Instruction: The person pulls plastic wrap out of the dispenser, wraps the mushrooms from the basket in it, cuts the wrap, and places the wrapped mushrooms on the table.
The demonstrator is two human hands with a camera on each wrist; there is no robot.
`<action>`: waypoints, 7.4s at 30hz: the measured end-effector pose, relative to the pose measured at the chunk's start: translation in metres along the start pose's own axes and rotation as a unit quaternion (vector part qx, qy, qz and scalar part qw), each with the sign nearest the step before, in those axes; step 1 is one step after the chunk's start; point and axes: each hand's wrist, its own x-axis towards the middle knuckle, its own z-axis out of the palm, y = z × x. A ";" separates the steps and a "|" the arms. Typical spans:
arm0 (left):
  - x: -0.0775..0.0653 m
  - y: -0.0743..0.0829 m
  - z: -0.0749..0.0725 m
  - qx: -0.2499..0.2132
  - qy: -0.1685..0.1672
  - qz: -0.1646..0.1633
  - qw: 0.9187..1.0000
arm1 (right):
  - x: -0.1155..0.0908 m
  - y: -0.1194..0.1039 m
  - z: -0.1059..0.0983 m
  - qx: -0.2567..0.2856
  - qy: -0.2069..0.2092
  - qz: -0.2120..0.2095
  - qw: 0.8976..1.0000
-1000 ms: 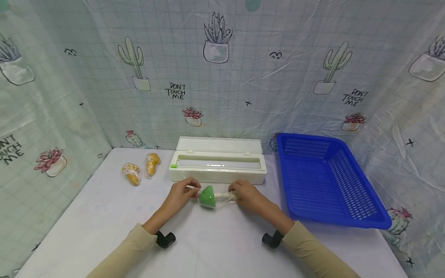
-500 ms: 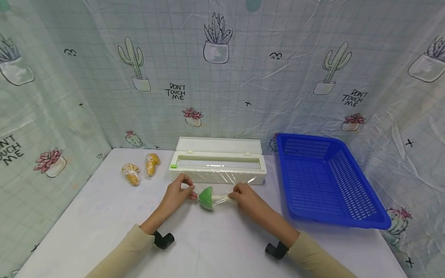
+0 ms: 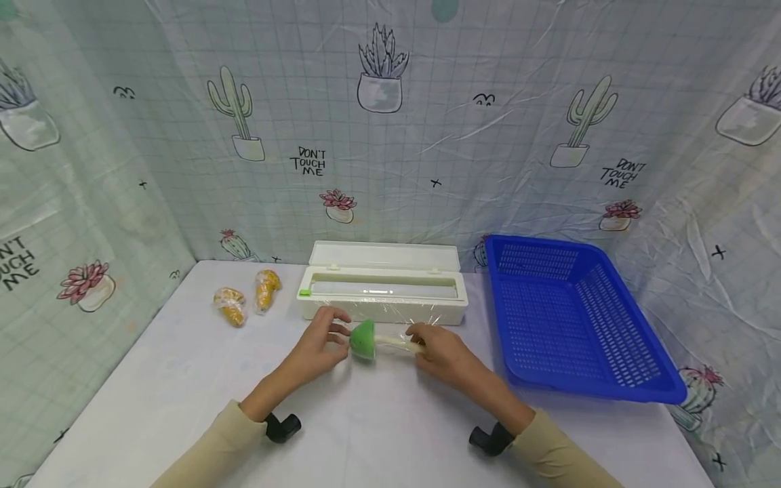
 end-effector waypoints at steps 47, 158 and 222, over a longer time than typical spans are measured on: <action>0.005 0.024 -0.022 0.135 0.004 0.172 0.976 | -0.002 -0.013 -0.047 -0.015 0.122 -0.119 0.985; 0.147 0.138 -0.138 -0.062 -0.127 -0.029 0.990 | 0.119 -0.030 -0.223 -0.033 0.056 -0.022 0.998; -0.019 0.004 -0.003 0.036 -0.189 -0.099 0.976 | -0.030 0.017 -0.017 0.068 -0.115 -0.068 0.989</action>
